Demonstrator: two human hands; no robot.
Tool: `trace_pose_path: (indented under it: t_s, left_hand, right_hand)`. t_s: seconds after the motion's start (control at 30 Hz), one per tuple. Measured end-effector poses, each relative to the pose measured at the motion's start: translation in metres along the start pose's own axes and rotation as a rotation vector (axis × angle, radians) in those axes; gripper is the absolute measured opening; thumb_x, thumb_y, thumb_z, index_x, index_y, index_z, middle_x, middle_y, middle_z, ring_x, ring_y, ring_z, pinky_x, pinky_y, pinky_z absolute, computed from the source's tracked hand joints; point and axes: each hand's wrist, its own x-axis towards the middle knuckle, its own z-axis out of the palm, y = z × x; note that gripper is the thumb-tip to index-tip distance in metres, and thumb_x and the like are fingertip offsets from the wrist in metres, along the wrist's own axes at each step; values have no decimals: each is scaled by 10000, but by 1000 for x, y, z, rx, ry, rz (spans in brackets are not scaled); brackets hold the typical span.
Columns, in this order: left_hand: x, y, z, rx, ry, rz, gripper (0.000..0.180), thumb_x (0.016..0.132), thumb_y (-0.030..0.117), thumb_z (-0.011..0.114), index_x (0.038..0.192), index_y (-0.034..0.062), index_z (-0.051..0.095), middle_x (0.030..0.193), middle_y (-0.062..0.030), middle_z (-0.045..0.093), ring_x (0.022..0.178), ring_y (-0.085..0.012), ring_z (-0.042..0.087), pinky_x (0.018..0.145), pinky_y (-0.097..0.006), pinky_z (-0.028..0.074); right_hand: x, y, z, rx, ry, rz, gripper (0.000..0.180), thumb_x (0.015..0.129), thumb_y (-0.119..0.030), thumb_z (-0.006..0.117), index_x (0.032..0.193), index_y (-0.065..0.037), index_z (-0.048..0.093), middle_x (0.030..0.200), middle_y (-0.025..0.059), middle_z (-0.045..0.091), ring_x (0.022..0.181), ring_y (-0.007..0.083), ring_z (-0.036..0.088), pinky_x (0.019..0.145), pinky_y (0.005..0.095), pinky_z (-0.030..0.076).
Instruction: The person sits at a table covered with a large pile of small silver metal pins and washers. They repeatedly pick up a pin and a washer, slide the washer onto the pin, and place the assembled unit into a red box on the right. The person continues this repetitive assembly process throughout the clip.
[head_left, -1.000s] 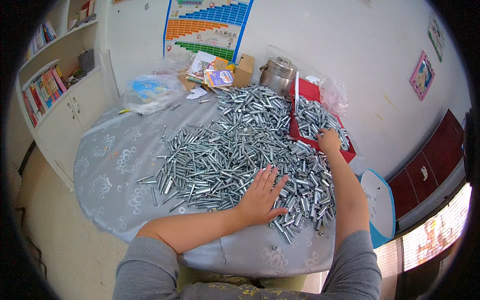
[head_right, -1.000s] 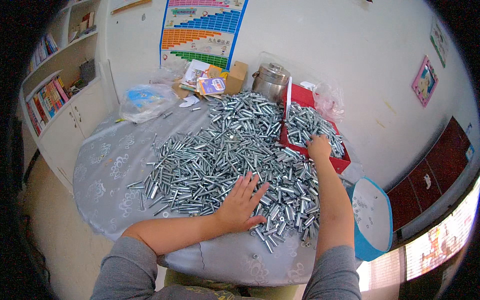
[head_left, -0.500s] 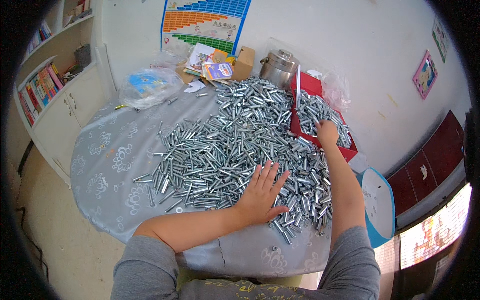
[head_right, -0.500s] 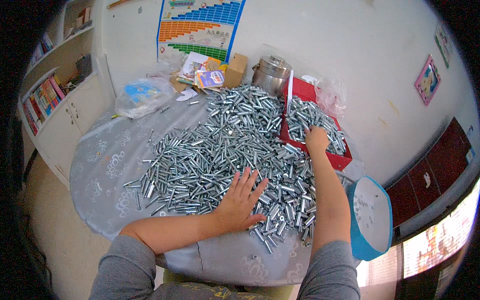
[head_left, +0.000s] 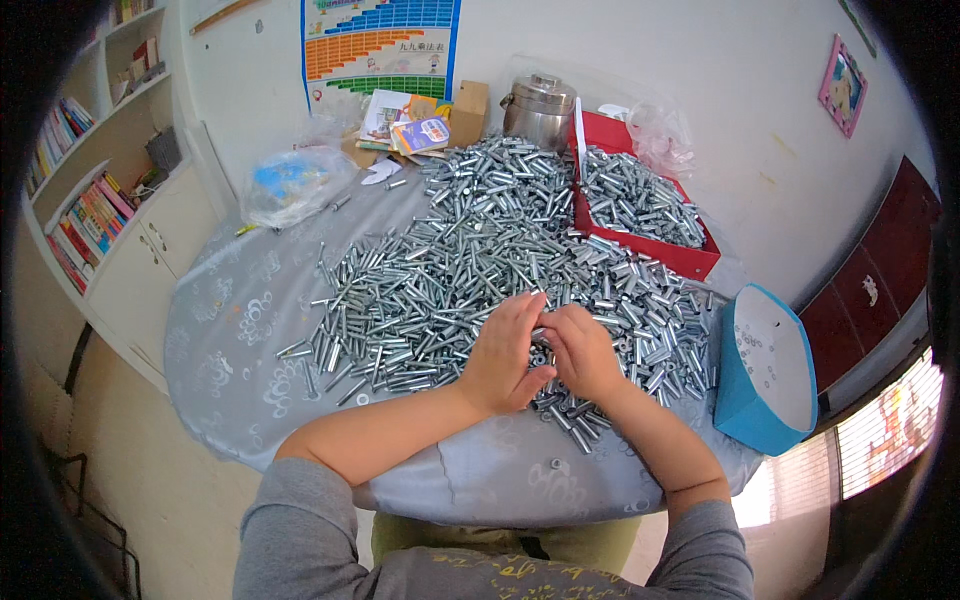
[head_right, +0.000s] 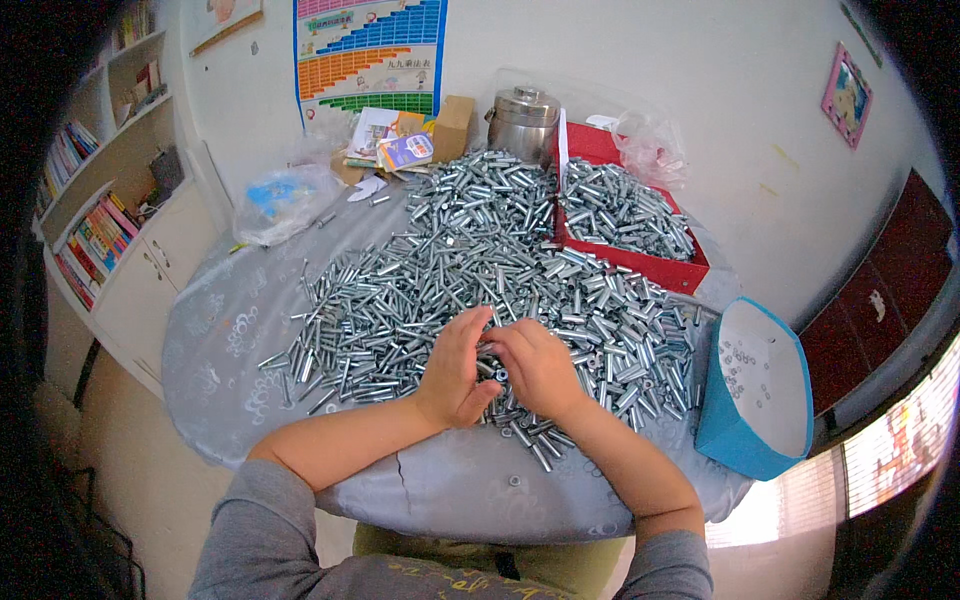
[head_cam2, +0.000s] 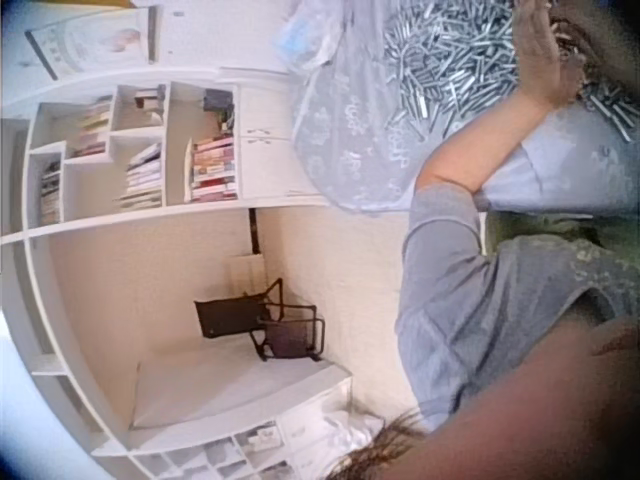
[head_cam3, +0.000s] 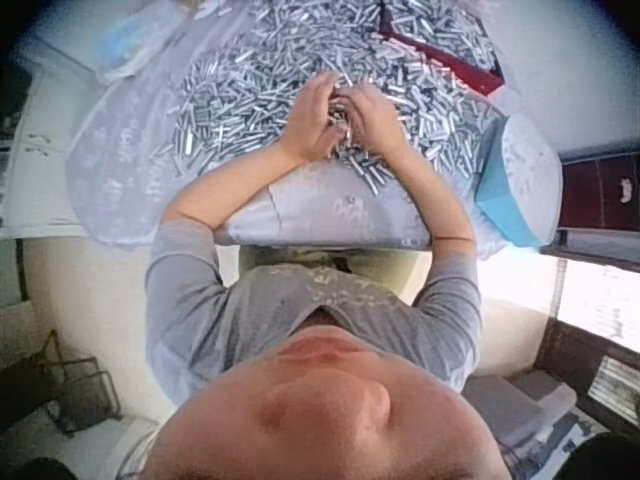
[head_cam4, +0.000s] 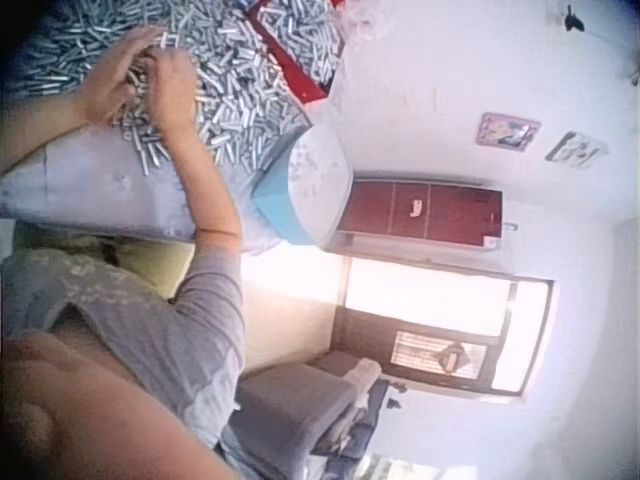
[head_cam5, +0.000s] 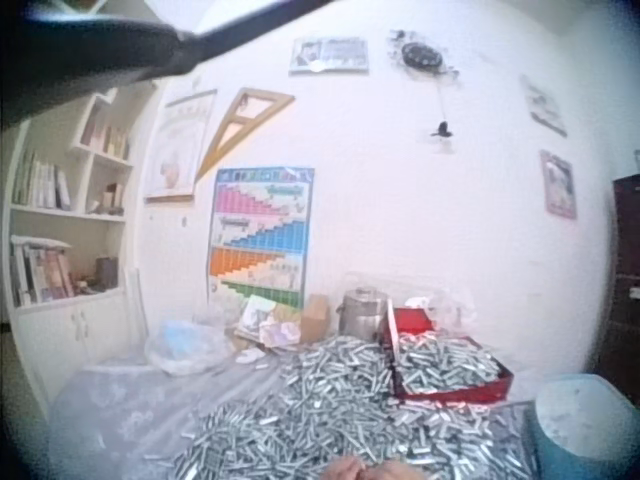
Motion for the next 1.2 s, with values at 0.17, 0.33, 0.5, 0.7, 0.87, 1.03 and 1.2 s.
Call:
trace_pose_path:
  t_s: [0.17,0.33,0.5,0.7,0.87,1.03,1.2]
  left_hand:
    - [-3,1,-1,-77,-60,-102,726,876,511,394,1312,-60,289,1028,-197,542,879,-353,533,767,-409,403]
    - [-9,-3,5,-129,-111,-239,739,883,520,379,1311,-70,255,891,-201,578,771,-371,554,683,-423,423]
    - [-4,-1,3,-68,-114,-224,763,880,518,394,1319,-79,211,874,-194,563,764,-368,543,677,-422,416]
    - [-4,1,3,57,-151,-152,759,877,482,430,1313,-93,196,870,-186,543,795,-367,523,721,-432,389]
    - [-3,2,1,47,-185,-142,777,863,485,447,1317,-92,191,877,-192,537,800,-355,517,727,-423,379]
    - [-2,5,-1,19,-219,-150,792,868,505,427,1326,-92,180,826,-152,511,759,-320,494,709,-403,365]
    - [-4,2,1,10,-204,-135,804,860,501,440,1332,-92,172,819,-139,499,754,-309,481,711,-395,359]
  right_hand:
    - [-5,-12,7,199,115,15,162,804,4,533,955,-34,577,833,110,555,724,262,537,625,334,431]
    - [-7,-11,6,274,7,285,159,887,-154,490,964,-67,598,788,122,641,670,299,618,569,361,472]
    - [-3,-12,-3,192,-42,323,166,891,-161,470,981,-85,588,757,123,631,663,286,613,576,358,467]
    - [-2,-15,-10,-3,-132,408,164,885,-187,471,977,-117,587,620,107,585,564,273,586,533,366,443]
    - [-1,-18,-15,45,-230,467,181,882,-190,469,1020,-92,531,665,138,590,619,310,592,557,399,445]
    - [-1,-16,-13,54,-120,468,277,861,-163,466,1116,-58,452,663,159,592,617,350,586,557,432,446]
    - [-1,-12,-14,207,-167,498,380,812,-140,471,1178,-56,422,744,120,606,672,338,595,605,421,458]
